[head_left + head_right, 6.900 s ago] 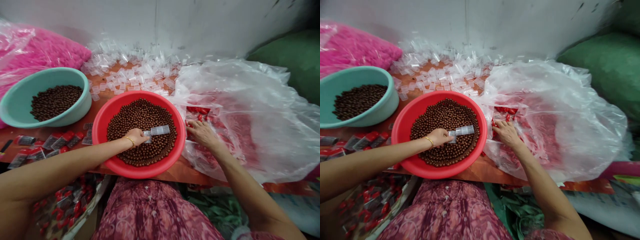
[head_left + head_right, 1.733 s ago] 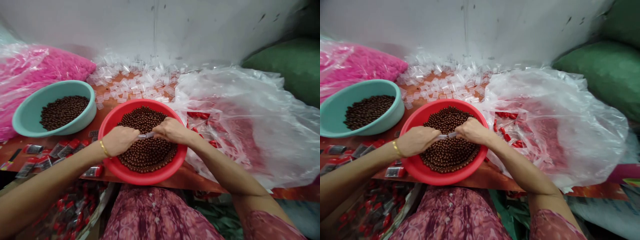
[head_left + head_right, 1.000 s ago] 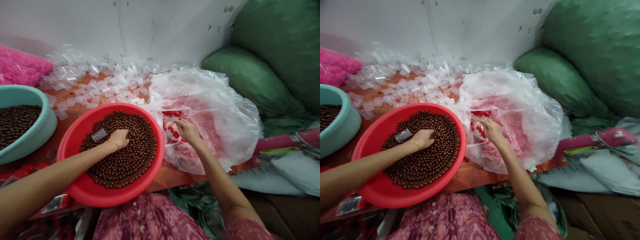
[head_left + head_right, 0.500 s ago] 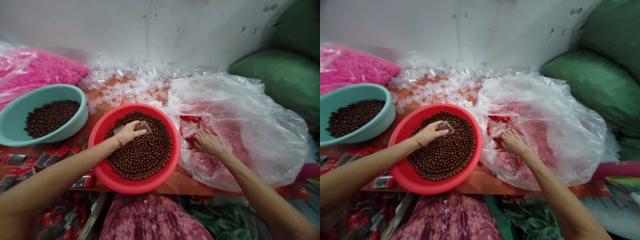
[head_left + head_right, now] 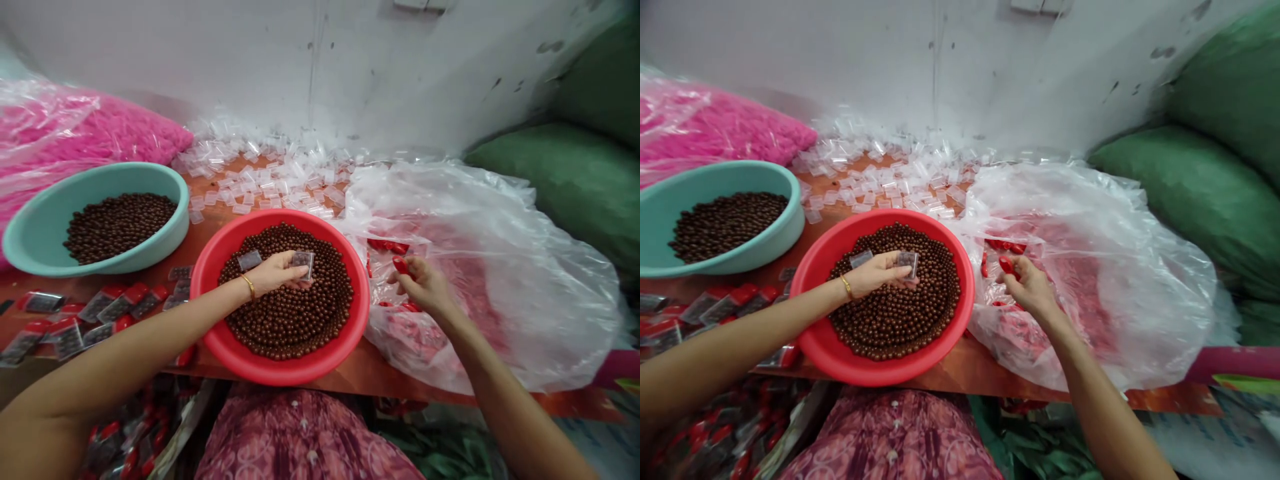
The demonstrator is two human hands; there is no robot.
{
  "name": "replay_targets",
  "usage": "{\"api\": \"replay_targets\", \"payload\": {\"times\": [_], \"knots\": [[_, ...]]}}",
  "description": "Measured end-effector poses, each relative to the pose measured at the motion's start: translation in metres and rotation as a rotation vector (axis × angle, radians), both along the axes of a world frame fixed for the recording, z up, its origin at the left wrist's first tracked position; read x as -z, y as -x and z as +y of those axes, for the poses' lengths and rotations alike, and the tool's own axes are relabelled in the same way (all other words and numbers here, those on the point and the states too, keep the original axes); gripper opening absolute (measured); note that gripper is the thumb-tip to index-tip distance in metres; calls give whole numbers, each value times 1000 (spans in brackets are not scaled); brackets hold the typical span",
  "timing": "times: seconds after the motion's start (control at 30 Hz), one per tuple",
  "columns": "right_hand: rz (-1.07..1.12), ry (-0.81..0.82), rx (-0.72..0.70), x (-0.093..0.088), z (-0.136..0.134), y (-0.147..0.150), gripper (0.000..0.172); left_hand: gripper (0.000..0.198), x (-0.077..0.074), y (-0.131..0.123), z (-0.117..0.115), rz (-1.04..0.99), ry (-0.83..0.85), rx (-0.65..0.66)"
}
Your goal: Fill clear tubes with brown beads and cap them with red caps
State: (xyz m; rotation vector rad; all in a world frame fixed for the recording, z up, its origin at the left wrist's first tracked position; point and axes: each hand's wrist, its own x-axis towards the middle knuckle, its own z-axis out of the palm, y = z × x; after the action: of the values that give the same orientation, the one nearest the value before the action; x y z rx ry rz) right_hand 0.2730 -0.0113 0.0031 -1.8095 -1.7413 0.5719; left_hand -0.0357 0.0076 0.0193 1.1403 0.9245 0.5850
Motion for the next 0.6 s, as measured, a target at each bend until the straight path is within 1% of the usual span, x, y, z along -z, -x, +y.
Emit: {"api": "replay_targets", "payload": {"times": [0.03, 0.1, 0.2, 0.27, 0.33, 0.5, 0.57, 0.6], "knots": [[167, 30, -33, -9, -1, 12, 28, 37, -2, 1, 0, -17, 49, 29], [401, 107, -107, -26, -2, 39, 38, 40, -4, 2, 1, -34, 95, 58], [558, 156, -202, -41, 0, 75, 32, 42, -7, 4, 0, -36, 109, 61], [594, 163, -276, -43, 6, 93, 29, 44, -7, 4, -1, -33, 108, 90], [593, 151, -371, -41, 13, 106, 31, 46, -6, 4, -2, -41, 89, 140], [510, 90, -623, -35, 27, 121, 37, 45, -5, 5, 0, -95, 1, 243], [499, 91, -659, -33, 29, 123, 35, 44, -6, 6, 2, -135, -10, 237], [505, 86, -650, -32, 29, 123, 33, 43, -7, 6, 2, -152, -16, 224]]}}
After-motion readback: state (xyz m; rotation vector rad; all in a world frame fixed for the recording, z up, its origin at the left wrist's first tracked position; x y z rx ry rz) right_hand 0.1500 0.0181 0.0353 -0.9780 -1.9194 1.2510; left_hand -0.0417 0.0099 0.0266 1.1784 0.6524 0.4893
